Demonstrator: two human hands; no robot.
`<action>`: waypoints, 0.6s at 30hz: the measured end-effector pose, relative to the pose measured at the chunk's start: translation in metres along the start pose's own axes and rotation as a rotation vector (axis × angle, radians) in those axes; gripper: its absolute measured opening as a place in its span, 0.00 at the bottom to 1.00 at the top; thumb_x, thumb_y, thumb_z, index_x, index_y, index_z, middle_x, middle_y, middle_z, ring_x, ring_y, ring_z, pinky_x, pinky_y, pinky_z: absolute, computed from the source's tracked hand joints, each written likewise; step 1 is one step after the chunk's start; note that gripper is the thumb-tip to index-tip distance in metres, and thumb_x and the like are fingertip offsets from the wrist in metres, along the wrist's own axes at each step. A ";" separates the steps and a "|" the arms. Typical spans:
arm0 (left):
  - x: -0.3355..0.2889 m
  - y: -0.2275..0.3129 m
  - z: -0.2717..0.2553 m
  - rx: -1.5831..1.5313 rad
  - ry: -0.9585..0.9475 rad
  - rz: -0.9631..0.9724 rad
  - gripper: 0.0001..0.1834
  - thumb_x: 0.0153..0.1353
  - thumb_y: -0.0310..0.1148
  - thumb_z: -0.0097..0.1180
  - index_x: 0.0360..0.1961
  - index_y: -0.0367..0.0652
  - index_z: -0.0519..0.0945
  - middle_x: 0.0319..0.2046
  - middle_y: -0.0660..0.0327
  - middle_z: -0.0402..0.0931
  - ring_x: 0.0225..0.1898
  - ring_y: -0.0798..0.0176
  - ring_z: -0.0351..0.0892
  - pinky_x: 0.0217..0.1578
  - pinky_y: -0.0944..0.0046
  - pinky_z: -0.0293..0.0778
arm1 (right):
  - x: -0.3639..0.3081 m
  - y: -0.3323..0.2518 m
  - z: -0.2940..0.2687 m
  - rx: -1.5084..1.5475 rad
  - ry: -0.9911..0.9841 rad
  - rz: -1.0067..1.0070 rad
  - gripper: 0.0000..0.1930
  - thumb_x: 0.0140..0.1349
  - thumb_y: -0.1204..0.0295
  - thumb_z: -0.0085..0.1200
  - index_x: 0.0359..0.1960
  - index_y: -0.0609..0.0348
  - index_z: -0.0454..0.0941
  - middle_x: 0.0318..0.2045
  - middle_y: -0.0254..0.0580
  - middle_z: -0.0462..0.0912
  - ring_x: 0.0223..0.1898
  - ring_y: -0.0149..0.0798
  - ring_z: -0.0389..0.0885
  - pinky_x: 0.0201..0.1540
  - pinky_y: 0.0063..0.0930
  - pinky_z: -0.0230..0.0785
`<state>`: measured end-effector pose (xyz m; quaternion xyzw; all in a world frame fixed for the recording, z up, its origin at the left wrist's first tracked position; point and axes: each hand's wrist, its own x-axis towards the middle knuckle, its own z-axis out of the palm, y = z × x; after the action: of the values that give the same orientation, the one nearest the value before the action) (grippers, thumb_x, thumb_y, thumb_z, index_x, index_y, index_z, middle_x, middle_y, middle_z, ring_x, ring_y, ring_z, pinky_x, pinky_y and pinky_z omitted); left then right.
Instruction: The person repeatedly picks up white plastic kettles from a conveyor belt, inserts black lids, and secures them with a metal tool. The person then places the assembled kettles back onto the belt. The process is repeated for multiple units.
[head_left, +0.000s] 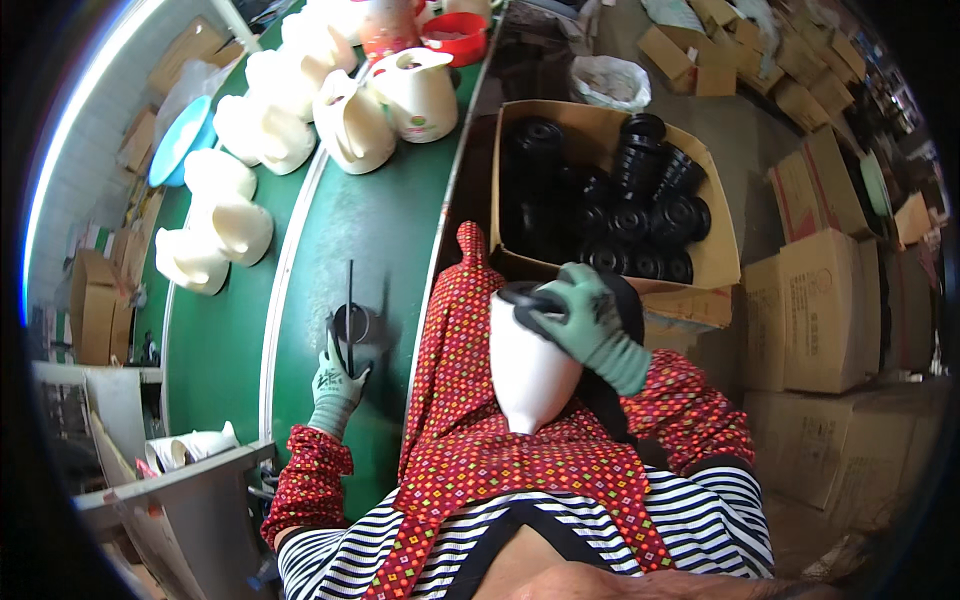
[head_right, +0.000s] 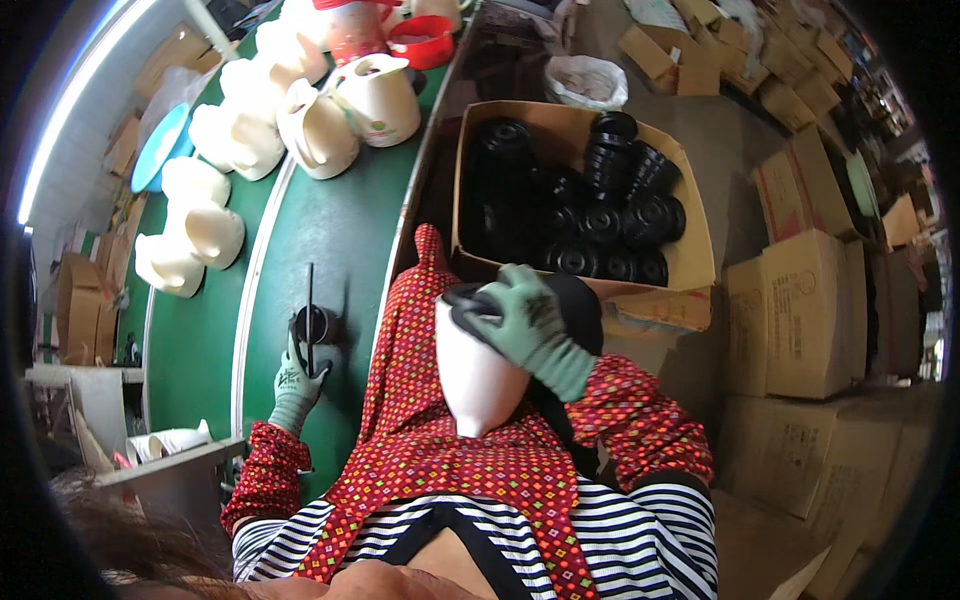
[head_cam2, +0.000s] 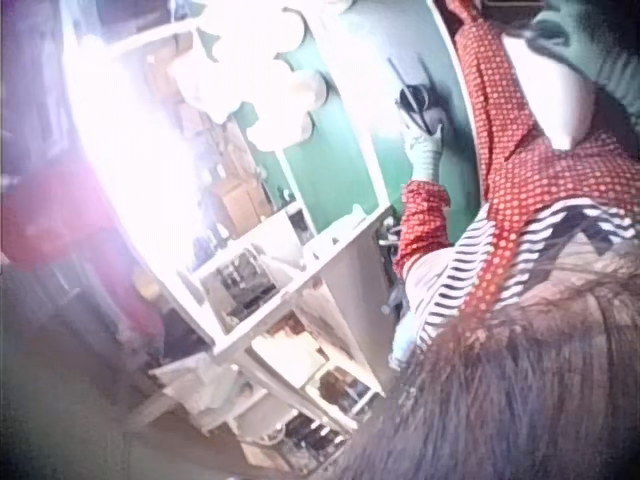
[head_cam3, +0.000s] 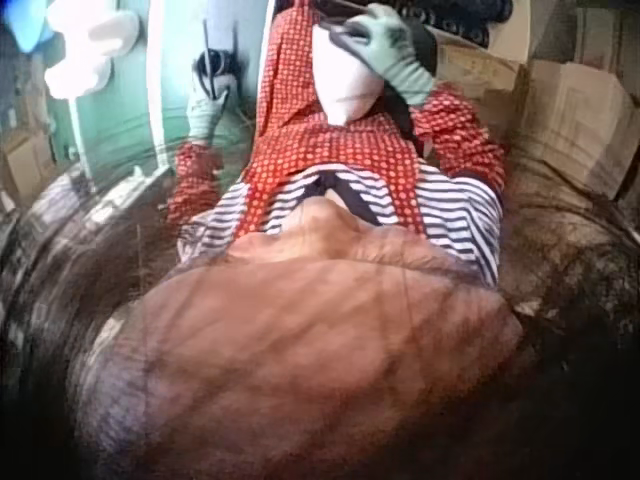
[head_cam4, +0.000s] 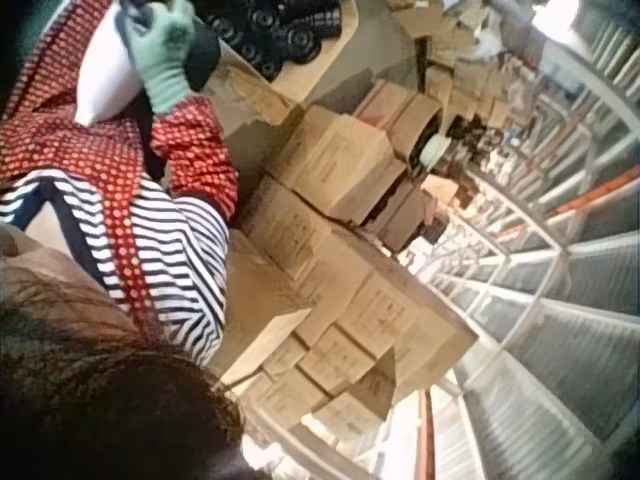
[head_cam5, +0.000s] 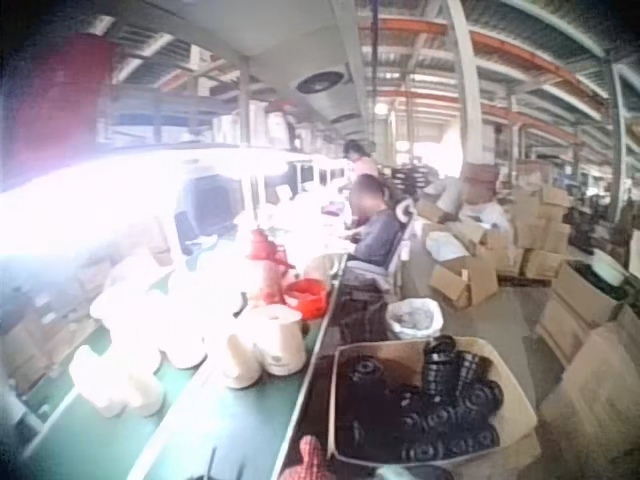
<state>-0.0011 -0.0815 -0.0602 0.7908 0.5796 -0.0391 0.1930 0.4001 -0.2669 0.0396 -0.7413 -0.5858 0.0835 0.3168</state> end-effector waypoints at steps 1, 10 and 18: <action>0.009 -0.018 0.016 -0.048 -0.024 0.046 0.64 0.57 0.38 0.74 0.83 0.54 0.39 0.64 0.45 0.74 0.58 0.39 0.81 0.57 0.48 0.79 | 0.001 -0.009 0.002 -0.015 -0.016 -0.024 0.16 0.56 0.58 0.71 0.38 0.55 0.88 0.39 0.47 0.77 0.45 0.50 0.78 0.46 0.45 0.74; 0.012 0.099 -0.070 -1.024 -0.105 0.002 0.31 0.71 0.23 0.58 0.74 0.35 0.69 0.43 0.61 0.84 0.29 0.79 0.72 0.28 0.77 0.66 | 0.011 -0.006 -0.053 0.418 -0.130 0.023 0.17 0.67 0.72 0.60 0.57 0.60 0.84 0.47 0.53 0.83 0.48 0.54 0.82 0.50 0.43 0.75; 0.025 0.245 -0.165 -0.902 -0.538 0.176 0.32 0.70 0.27 0.56 0.75 0.34 0.68 0.27 0.72 0.74 0.20 0.80 0.63 0.21 0.76 0.57 | 0.100 0.023 -0.065 0.219 -0.031 -0.438 0.27 0.61 0.67 0.65 0.64 0.56 0.81 0.64 0.54 0.78 0.69 0.55 0.73 0.74 0.59 0.56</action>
<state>0.2080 -0.0633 0.1487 0.6368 0.4005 0.0289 0.6582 0.4811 -0.2019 0.1022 -0.5565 -0.7247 0.0872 0.3968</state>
